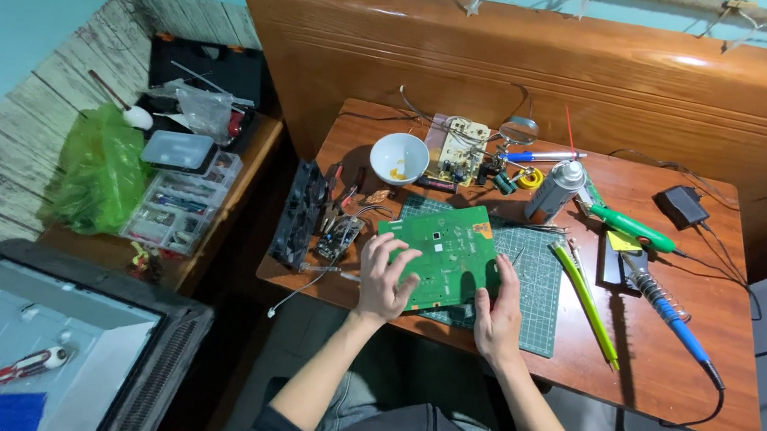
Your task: Cleaning and inspecting a circuit board using a spray cleaner and a plastic scraping tool.
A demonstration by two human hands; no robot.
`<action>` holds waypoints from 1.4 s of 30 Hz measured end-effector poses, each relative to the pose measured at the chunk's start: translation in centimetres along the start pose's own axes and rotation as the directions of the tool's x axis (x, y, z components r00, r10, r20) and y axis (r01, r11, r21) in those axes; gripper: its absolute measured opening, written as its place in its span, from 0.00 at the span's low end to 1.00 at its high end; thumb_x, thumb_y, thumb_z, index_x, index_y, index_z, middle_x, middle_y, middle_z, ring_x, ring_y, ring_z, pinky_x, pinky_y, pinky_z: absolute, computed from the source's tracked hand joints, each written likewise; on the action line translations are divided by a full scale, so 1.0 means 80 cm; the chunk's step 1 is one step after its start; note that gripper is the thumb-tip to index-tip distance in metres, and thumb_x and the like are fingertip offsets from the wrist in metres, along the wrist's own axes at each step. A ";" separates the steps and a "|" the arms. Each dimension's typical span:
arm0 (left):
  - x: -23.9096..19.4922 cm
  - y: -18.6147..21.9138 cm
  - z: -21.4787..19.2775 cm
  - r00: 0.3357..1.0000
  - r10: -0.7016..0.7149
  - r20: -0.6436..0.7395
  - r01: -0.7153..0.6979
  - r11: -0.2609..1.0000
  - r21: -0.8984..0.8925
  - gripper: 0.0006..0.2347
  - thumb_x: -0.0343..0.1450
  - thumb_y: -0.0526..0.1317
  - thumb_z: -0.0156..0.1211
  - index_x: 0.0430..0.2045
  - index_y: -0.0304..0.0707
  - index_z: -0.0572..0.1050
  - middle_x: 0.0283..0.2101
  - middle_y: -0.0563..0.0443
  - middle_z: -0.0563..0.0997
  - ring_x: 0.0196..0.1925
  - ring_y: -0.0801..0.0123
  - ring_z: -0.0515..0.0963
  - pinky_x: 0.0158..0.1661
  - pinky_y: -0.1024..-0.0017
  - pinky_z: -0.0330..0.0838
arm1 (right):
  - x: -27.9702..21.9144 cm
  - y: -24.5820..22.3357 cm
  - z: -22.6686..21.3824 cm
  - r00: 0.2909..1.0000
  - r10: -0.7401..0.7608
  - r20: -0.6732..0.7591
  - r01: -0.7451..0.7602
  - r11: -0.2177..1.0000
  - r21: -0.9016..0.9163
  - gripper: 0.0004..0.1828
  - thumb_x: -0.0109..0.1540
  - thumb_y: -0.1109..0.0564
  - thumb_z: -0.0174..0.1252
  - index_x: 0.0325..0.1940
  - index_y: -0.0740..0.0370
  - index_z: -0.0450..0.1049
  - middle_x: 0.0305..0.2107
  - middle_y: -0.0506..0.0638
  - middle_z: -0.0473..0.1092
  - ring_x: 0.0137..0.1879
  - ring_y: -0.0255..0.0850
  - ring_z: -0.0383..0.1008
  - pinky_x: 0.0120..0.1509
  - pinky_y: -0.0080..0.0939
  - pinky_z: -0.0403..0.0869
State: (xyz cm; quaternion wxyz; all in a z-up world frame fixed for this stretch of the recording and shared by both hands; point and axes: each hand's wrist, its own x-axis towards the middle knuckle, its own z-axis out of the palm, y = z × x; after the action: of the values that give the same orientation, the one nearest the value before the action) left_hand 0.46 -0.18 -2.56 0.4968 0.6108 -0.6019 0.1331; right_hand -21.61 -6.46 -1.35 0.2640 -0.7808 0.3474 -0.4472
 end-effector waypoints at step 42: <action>0.037 0.036 -0.027 0.923 -0.238 0.303 0.321 0.910 -0.262 0.30 0.76 0.62 0.28 0.54 0.38 0.73 0.70 0.39 0.55 0.76 0.40 0.41 0.67 0.33 0.35 | 0.012 -0.007 -0.003 0.981 0.188 0.048 -0.182 0.977 -0.115 0.33 0.61 0.54 0.56 0.69 0.61 0.59 0.71 0.66 0.48 0.76 0.57 0.51 0.77 0.53 0.53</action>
State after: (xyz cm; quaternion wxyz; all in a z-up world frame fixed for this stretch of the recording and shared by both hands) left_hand -0.39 0.32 2.02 0.5148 0.6189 -0.5814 -0.1181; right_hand -21.34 -6.88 -0.31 0.2709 -0.7711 0.4350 -0.3778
